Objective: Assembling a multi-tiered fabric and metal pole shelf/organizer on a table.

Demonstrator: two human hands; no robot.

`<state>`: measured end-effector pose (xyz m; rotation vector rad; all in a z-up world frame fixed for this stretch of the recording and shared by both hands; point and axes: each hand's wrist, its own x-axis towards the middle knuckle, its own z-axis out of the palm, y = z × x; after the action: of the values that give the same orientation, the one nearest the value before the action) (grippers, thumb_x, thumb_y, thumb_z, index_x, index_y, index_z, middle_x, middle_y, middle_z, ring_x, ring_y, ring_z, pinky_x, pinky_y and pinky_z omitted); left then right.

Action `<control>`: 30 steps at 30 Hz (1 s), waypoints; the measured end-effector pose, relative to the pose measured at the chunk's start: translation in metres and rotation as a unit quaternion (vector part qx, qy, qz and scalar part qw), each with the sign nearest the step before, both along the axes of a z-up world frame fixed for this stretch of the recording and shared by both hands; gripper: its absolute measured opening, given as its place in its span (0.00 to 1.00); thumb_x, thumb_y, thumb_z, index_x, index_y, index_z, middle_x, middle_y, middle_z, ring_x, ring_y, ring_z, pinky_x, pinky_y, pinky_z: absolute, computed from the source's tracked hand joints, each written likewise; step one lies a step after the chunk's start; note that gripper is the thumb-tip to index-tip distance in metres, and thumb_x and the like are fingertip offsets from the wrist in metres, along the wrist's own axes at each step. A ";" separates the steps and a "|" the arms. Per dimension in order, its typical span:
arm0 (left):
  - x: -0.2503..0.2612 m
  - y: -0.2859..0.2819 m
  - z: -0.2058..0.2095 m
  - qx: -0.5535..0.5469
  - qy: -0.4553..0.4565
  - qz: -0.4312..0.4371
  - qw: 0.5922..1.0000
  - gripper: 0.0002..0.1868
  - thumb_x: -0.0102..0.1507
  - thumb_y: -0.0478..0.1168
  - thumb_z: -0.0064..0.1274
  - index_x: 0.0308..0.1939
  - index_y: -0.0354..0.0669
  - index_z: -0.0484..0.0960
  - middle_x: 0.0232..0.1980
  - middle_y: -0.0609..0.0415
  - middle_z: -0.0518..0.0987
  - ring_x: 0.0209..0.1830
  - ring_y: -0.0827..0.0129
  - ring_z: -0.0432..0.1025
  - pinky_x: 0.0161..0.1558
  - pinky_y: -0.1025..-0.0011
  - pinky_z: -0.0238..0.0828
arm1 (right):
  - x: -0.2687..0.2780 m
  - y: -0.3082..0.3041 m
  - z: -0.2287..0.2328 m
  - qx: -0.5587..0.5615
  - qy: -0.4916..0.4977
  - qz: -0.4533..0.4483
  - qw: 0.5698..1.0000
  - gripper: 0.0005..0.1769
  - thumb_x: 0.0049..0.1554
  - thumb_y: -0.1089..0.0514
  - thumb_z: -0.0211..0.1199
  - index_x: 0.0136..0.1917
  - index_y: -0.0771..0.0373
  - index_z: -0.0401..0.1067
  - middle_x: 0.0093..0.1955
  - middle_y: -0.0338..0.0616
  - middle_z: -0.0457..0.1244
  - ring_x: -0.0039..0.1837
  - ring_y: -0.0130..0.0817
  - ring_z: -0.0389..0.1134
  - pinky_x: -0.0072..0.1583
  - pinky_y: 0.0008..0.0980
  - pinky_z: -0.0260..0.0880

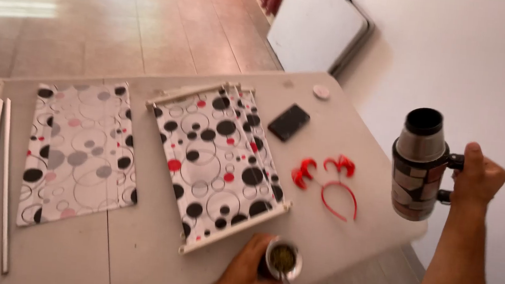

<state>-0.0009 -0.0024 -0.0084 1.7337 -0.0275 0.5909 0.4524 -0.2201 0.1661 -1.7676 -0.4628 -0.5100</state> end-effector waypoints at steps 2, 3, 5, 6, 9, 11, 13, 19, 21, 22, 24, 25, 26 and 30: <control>-0.004 -0.004 -0.007 0.033 -0.049 0.010 0.998 0.47 0.51 0.43 0.71 0.70 0.38 0.65 0.65 0.42 0.72 0.63 0.51 0.68 0.66 0.60 0.62 | -0.069 -0.019 0.018 -0.076 -0.003 -0.007 0.997 0.45 0.69 0.28 0.68 0.27 0.58 0.54 0.26 0.36 0.50 0.31 0.25 0.49 0.35 0.30 0.46; -0.006 -0.006 -0.006 0.019 -0.016 0.010 1.000 0.49 0.48 0.41 0.72 0.70 0.37 0.65 0.66 0.43 0.71 0.65 0.51 0.67 0.68 0.61 0.60 | -0.106 -0.023 0.025 -0.109 -0.008 -0.008 0.994 0.43 0.70 0.35 0.67 0.27 0.57 0.48 0.27 0.33 0.45 0.33 0.25 0.44 0.37 0.31 0.42; -0.002 -0.002 -0.004 0.008 0.016 -0.003 1.000 0.51 0.46 0.40 0.72 0.70 0.36 0.64 0.67 0.43 0.70 0.68 0.52 0.67 0.70 0.62 0.59 | -0.164 -0.030 0.034 -0.141 -0.013 -0.020 0.990 0.43 0.70 0.41 0.65 0.26 0.56 0.43 0.27 0.30 0.40 0.34 0.25 0.38 0.38 0.31 0.37; -0.005 -0.004 -0.002 0.008 0.018 0.012 1.000 0.51 0.46 0.39 0.73 0.71 0.37 0.63 0.68 0.44 0.69 0.69 0.53 0.66 0.71 0.63 0.58 | -0.189 -0.037 0.033 -0.162 -0.032 -0.011 0.986 0.42 0.69 0.42 0.63 0.26 0.56 0.41 0.28 0.30 0.38 0.35 0.25 0.36 0.38 0.31 0.35; -0.040 -0.018 0.009 0.020 0.076 0.041 0.996 0.55 0.48 0.38 0.72 0.75 0.39 0.56 0.74 0.44 0.62 0.76 0.54 0.57 0.74 0.62 0.53 | -0.244 -0.065 0.015 -0.231 -0.059 -0.031 0.971 0.38 0.68 0.43 0.60 0.27 0.57 0.41 0.29 0.30 0.36 0.36 0.26 0.35 0.39 0.33 0.33; -0.071 -0.022 0.024 0.040 0.114 0.066 0.990 0.58 0.51 0.39 0.71 0.78 0.41 0.50 0.79 0.42 0.56 0.81 0.54 0.49 0.76 0.61 0.49 | -0.262 -0.072 0.007 -0.267 -0.084 -0.052 0.959 0.36 0.67 0.43 0.58 0.27 0.58 0.44 0.29 0.31 0.36 0.36 0.27 0.36 0.39 0.35 0.34; -0.122 -0.031 0.037 0.070 0.056 0.044 0.995 0.40 0.57 0.36 0.64 0.71 0.44 0.65 0.75 0.44 0.65 0.74 0.50 0.63 0.66 0.54 0.68 | -0.288 -0.078 -0.007 -0.253 -0.046 -0.063 0.964 0.36 0.63 0.39 0.66 0.27 0.64 0.56 0.28 0.30 0.41 0.36 0.24 0.41 0.39 0.30 0.39; -0.193 -0.007 0.025 0.117 0.058 0.135 0.982 0.10 0.60 0.37 0.60 0.46 0.43 0.84 0.45 0.54 0.85 0.44 0.65 0.81 0.50 0.69 0.78 | -0.304 -0.094 -0.038 -0.367 -0.106 -0.119 0.917 0.34 0.60 0.32 0.68 0.29 0.61 0.67 0.24 0.34 0.46 0.33 0.29 0.45 0.38 0.34 0.44; -0.199 -0.005 0.016 0.090 0.101 0.144 0.980 0.11 0.60 0.37 0.60 0.46 0.44 0.84 0.46 0.57 0.85 0.42 0.69 0.81 0.47 0.72 0.80 | -0.304 -0.093 -0.045 -0.377 -0.108 -0.130 0.911 0.34 0.59 0.32 0.69 0.29 0.60 0.66 0.24 0.35 0.46 0.33 0.31 0.44 0.38 0.35 0.45; -0.201 -0.004 0.013 0.060 0.147 0.151 0.976 0.11 0.59 0.38 0.60 0.46 0.45 0.85 0.46 0.60 0.86 0.40 0.73 0.81 0.45 0.74 0.81 | -0.305 -0.093 -0.048 -0.389 -0.107 -0.142 0.904 0.33 0.58 0.33 0.70 0.29 0.59 0.66 0.24 0.36 0.46 0.33 0.32 0.44 0.38 0.36 0.46; -0.200 -0.003 0.012 0.069 0.147 0.145 0.976 0.11 0.59 0.38 0.60 0.46 0.45 0.85 0.45 0.59 0.86 0.40 0.72 0.81 0.45 0.73 0.80 | -0.301 -0.093 -0.054 -0.396 -0.125 -0.143 0.899 0.33 0.58 0.31 0.70 0.30 0.60 0.68 0.24 0.37 0.49 0.32 0.33 0.46 0.38 0.36 0.48; -0.199 -0.002 0.011 0.078 0.149 0.138 0.976 0.11 0.59 0.39 0.60 0.46 0.46 0.85 0.44 0.58 0.86 0.40 0.71 0.81 0.45 0.72 0.80 | -0.299 -0.094 -0.057 -0.403 -0.141 -0.145 0.893 0.34 0.58 0.29 0.70 0.31 0.60 0.69 0.24 0.37 0.52 0.31 0.34 0.49 0.38 0.36 0.49; -0.200 -0.002 0.011 0.076 0.150 0.138 0.976 0.11 0.59 0.39 0.60 0.46 0.46 0.85 0.44 0.58 0.86 0.40 0.71 0.81 0.45 0.72 0.80 | -0.300 -0.092 -0.057 -0.405 -0.140 -0.144 0.892 0.34 0.58 0.29 0.70 0.31 0.60 0.69 0.24 0.37 0.52 0.31 0.34 0.49 0.38 0.36 0.49; -0.200 0.000 0.010 0.088 0.155 0.136 0.975 0.09 0.60 0.42 0.58 0.44 0.49 0.85 0.41 0.63 0.86 0.39 0.74 0.80 0.43 0.74 0.78 | -0.299 -0.084 -0.054 -0.421 -0.179 -0.144 0.877 0.38 0.58 0.27 0.70 0.28 0.60 0.64 0.23 0.37 0.50 0.30 0.34 0.47 0.37 0.36 0.47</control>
<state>-0.2010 -0.0028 0.0019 2.0025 0.3939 0.5202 0.1537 -0.3045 0.1120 -2.6198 -0.7594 -0.9540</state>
